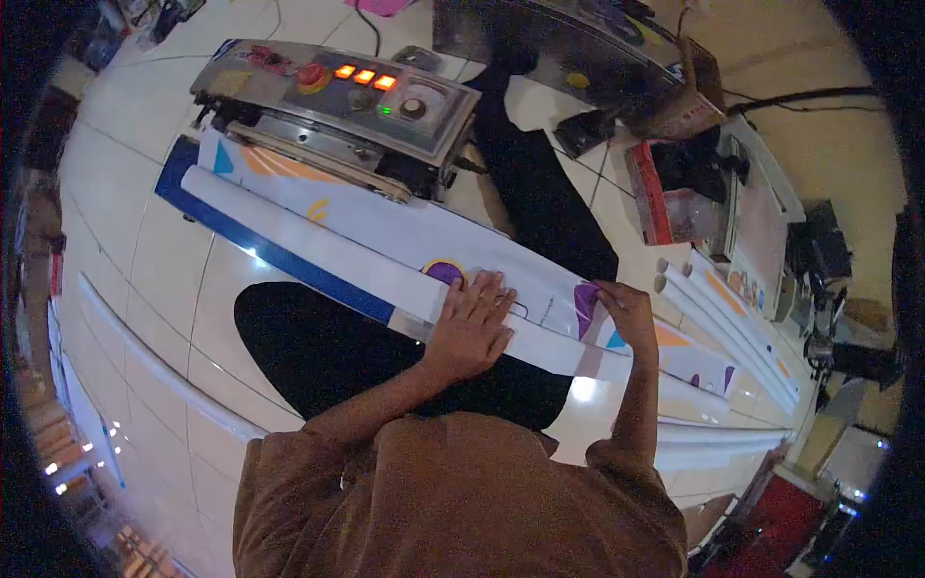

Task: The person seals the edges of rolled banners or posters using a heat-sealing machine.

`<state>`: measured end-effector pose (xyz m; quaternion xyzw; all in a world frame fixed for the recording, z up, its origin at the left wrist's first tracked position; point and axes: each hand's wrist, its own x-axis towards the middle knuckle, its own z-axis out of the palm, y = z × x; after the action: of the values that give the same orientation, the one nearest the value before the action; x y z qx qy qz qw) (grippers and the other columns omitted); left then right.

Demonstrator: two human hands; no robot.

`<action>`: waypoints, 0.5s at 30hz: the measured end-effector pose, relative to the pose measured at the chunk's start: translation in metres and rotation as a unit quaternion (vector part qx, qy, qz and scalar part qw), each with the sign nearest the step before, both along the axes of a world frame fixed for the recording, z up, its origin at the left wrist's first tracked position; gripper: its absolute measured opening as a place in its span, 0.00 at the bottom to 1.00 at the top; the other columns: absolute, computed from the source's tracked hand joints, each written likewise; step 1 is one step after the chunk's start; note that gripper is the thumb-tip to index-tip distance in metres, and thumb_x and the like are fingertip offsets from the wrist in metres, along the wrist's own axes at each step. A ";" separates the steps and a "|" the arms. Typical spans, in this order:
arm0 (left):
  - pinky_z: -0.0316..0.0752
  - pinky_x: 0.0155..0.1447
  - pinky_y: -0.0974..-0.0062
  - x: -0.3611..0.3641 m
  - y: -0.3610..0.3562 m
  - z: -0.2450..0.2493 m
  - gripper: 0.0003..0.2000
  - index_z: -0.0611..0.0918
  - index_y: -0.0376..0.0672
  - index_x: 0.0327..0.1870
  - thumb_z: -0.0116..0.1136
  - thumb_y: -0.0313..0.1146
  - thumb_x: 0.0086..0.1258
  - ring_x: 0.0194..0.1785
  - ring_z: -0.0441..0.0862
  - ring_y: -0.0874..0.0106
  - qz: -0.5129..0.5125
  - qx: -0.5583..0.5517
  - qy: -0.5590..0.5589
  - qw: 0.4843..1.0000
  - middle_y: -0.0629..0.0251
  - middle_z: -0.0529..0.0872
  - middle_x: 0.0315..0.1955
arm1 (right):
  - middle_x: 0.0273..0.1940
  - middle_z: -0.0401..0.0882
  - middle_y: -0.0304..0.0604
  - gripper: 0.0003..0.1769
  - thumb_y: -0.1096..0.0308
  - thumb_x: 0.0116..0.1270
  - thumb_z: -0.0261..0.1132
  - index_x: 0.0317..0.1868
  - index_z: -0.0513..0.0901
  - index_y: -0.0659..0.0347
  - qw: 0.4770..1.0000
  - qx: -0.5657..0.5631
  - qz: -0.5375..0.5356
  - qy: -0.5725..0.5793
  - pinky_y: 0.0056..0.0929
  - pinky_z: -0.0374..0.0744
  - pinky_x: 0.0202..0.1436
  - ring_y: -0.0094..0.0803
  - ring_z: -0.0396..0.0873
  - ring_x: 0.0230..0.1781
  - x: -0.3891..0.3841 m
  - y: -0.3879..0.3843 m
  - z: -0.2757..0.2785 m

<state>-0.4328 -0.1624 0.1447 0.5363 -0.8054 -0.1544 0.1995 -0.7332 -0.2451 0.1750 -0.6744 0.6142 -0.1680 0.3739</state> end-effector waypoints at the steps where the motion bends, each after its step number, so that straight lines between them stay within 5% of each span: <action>1: 0.43 0.76 0.44 0.000 0.000 0.001 0.28 0.68 0.41 0.70 0.49 0.46 0.72 0.77 0.52 0.52 -0.007 -0.012 0.000 1.000 0.49 0.60 0.72 | 0.43 0.86 0.52 0.13 0.66 0.65 0.67 0.47 0.86 0.63 1.000 -0.001 0.009 -0.002 0.36 0.80 0.49 0.42 0.85 0.44 -0.001 -0.001 -0.003; 3: 0.43 0.76 0.44 0.000 0.001 0.002 0.28 0.68 0.42 0.70 0.49 0.46 0.72 0.76 0.53 0.52 -0.003 -0.024 -0.005 1.000 0.49 0.60 0.72 | 0.42 0.86 0.51 0.12 0.66 0.67 0.65 0.47 0.86 0.64 0.997 -0.030 0.042 0.063 0.34 0.80 0.48 0.38 0.84 0.42 -0.006 -0.004 -0.011; 7: 0.45 0.76 0.45 0.000 0.002 0.004 0.27 0.69 0.40 0.68 0.50 0.45 0.72 0.75 0.55 0.52 -0.003 -0.027 0.027 0.999 0.49 0.63 0.71 | 0.37 0.85 0.50 0.12 0.65 0.68 0.63 0.45 0.84 0.65 0.999 -0.003 0.021 -0.038 0.30 0.78 0.46 0.30 0.81 0.37 0.000 -0.007 -0.019; 15: 0.48 0.75 0.45 -0.001 0.006 -0.006 0.28 0.70 0.36 0.65 0.52 0.45 0.69 0.74 0.58 0.52 0.005 -0.038 0.048 0.998 0.48 0.65 0.69 | 0.33 0.83 0.51 0.11 0.67 0.67 0.61 0.43 0.83 0.67 0.996 -0.038 0.083 0.003 0.34 0.78 0.41 0.36 0.81 0.34 0.010 -0.022 -0.021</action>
<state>-0.4334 -0.1567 0.1385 0.5240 -0.7978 -0.1482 0.2588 -0.7230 -0.2666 0.1539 -0.7368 0.5508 -0.1575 0.3591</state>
